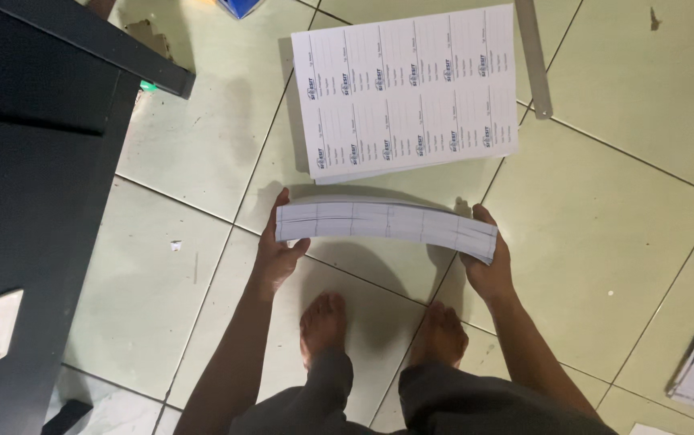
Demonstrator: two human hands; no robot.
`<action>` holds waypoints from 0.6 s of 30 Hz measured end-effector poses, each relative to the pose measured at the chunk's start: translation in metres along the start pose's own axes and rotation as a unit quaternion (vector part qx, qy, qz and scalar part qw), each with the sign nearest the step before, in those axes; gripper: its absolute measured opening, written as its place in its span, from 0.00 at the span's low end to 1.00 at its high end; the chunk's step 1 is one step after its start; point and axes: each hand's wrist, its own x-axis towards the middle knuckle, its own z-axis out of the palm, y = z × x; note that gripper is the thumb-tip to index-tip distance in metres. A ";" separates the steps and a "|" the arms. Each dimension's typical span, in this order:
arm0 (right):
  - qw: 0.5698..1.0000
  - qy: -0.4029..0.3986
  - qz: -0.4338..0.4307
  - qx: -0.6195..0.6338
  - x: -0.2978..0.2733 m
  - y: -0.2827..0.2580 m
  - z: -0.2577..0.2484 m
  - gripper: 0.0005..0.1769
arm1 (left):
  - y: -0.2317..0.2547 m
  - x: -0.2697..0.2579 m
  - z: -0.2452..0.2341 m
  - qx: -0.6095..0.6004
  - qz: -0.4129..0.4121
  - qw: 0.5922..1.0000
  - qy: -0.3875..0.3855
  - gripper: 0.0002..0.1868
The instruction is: The person places stacks of printed paper into a paper cutter machine, aligns them, and operates the cutting mechanism. They then remove the cut stacks, place them on the floor, and repeat the process with additional stacks.
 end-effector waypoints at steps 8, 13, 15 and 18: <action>0.990 -0.005 -0.064 -0.127 -0.004 -0.020 -0.014 0.45 | 0.015 0.011 -0.023 0.187 0.068 0.979 -0.048 0.45; 0.981 -0.013 -0.087 -0.170 0.011 0.005 -0.027 0.42 | 0.030 0.024 -0.032 0.271 0.060 0.959 -0.057 0.43; 0.982 -0.017 -0.087 -0.165 0.015 0.018 -0.033 0.39 | 0.035 0.025 -0.034 0.279 0.036 0.958 -0.056 0.42; 0.976 -0.042 -0.094 -0.194 0.022 0.019 -0.045 0.40 | 0.045 0.026 -0.039 0.293 0.026 0.953 -0.068 0.36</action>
